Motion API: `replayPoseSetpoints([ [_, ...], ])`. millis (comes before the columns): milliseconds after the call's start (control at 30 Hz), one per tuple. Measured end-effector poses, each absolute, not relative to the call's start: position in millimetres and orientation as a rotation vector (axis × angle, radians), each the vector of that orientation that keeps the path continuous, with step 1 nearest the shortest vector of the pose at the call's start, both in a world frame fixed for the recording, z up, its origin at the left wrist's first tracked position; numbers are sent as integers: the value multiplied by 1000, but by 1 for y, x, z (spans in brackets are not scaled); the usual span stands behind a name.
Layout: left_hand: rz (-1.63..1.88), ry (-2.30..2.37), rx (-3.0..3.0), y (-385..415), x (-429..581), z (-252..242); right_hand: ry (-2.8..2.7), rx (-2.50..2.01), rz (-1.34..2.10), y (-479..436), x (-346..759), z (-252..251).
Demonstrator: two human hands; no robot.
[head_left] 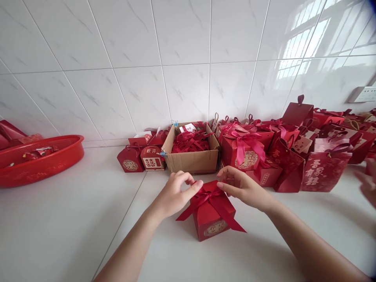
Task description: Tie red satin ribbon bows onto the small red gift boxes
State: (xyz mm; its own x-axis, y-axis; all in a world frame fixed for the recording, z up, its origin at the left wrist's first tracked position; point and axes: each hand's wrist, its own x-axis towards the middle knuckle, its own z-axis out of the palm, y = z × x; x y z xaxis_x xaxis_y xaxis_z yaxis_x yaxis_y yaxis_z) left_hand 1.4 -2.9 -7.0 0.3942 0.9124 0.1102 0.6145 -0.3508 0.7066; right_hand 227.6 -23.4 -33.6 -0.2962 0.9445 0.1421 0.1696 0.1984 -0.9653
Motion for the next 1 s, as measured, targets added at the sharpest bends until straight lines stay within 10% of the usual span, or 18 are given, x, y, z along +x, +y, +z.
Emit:
replayPoseSetpoints([
  [1000, 805, 1409, 2303, -8, 16, -25, -2391, -816, 712, -33, 230, -23],
])
